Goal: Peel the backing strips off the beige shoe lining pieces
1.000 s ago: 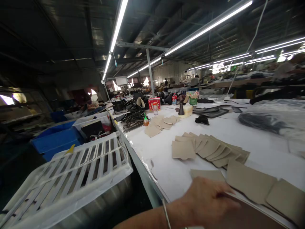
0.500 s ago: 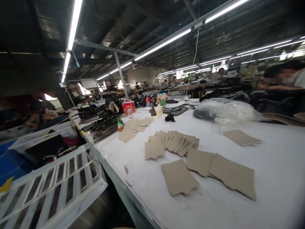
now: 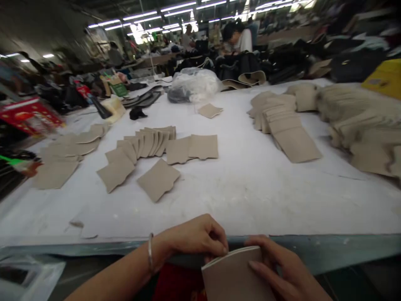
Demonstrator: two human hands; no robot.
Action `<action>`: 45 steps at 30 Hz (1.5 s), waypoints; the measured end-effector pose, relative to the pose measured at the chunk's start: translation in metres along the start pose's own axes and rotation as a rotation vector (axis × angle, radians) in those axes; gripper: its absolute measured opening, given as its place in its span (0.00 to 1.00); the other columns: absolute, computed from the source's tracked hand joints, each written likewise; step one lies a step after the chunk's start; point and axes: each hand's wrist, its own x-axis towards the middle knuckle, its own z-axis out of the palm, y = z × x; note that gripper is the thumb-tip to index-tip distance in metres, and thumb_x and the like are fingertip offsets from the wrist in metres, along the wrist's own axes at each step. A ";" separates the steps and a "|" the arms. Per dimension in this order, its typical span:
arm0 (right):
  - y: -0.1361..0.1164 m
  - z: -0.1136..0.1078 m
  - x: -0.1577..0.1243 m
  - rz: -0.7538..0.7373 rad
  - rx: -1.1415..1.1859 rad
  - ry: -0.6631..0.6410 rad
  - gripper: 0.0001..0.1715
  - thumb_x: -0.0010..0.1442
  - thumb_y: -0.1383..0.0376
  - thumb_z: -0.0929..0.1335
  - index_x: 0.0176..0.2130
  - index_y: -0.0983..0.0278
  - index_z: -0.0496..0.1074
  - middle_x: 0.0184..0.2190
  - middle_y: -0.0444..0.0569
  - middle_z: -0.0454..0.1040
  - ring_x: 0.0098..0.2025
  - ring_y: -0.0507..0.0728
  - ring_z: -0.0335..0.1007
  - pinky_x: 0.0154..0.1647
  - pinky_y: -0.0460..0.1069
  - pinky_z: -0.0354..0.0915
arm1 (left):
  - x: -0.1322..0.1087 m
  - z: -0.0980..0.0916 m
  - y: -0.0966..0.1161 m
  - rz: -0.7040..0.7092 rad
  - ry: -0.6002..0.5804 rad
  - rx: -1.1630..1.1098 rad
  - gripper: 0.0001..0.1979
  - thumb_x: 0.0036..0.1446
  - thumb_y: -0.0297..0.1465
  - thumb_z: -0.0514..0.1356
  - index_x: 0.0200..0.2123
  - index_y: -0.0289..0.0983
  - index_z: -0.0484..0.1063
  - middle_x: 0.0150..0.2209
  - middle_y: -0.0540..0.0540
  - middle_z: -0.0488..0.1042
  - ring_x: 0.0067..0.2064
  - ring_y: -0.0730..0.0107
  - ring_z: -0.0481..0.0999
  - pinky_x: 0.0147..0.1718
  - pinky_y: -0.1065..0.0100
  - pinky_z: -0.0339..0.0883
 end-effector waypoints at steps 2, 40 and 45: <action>0.001 -0.002 -0.002 -0.147 -0.131 0.105 0.14 0.64 0.62 0.64 0.50 0.57 0.69 0.42 0.48 0.73 0.36 0.54 0.74 0.36 0.47 0.71 | 0.000 0.001 0.002 -0.006 -0.006 -0.007 0.07 0.43 0.29 0.61 0.27 0.33 0.77 0.19 0.54 0.69 0.20 0.78 0.64 0.22 0.75 0.60; -0.031 -0.005 0.014 -0.367 -0.442 -0.174 0.11 0.56 0.74 0.74 0.34 0.62 0.69 0.37 0.44 0.70 0.41 0.57 0.62 0.42 0.53 0.56 | 0.008 0.032 0.004 0.002 0.039 0.168 0.01 0.39 0.25 0.58 0.20 0.34 0.67 0.18 0.57 0.57 0.23 0.78 0.53 0.19 0.72 0.44; -0.014 0.012 0.009 -0.513 -0.585 -0.034 0.06 0.61 0.73 0.68 0.34 0.63 0.68 0.35 0.46 0.68 0.38 0.58 0.60 0.40 0.54 0.54 | 0.005 0.039 0.007 0.061 0.143 0.422 0.07 0.41 0.28 0.60 0.18 0.35 0.64 0.19 0.56 0.55 0.24 0.77 0.53 0.21 0.72 0.45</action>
